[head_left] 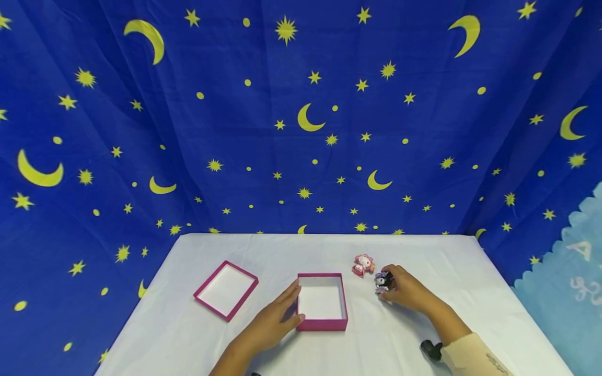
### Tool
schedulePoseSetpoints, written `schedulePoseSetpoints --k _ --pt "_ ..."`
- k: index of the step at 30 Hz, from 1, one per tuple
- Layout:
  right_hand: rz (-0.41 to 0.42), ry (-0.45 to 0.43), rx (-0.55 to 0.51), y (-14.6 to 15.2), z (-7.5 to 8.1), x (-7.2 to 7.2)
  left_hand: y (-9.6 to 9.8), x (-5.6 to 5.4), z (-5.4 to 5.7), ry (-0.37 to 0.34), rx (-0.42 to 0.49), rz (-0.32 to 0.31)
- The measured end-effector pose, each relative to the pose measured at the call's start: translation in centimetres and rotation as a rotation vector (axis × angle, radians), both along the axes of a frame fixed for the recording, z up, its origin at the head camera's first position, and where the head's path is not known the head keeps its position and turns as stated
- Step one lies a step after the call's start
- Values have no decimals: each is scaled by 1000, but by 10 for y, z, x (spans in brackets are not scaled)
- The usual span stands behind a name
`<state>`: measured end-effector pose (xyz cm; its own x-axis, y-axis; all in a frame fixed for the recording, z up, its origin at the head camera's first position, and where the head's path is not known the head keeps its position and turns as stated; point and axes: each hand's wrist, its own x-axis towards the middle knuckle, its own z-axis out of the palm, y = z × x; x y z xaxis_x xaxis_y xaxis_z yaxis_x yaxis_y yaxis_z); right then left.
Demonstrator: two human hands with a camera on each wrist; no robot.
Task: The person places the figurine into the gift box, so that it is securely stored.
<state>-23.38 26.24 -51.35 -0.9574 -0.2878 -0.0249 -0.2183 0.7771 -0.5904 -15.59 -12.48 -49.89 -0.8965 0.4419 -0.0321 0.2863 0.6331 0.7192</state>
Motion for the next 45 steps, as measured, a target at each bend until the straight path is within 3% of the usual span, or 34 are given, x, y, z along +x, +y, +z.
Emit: schedulePoseSetpoints --k 5,9,13,22,35,45 --pt "-19 -4 3 -2 1 2 -1 1 0 -18 22 1" --pt "-29 79 24 -3 3 4 0 1 0 -12 20 -2" --pt "-3 135 -31 -5 6 8 2 2 -2 8 22 -4" --pt "37 96 -228 -19 14 18 4 4 -4 19 10 -3" --pt "164 138 -355 -47 23 28 4 3 -3 38 17 -2" --pt "207 101 -425 -64 22 37 3 2 -5 8 22 8"
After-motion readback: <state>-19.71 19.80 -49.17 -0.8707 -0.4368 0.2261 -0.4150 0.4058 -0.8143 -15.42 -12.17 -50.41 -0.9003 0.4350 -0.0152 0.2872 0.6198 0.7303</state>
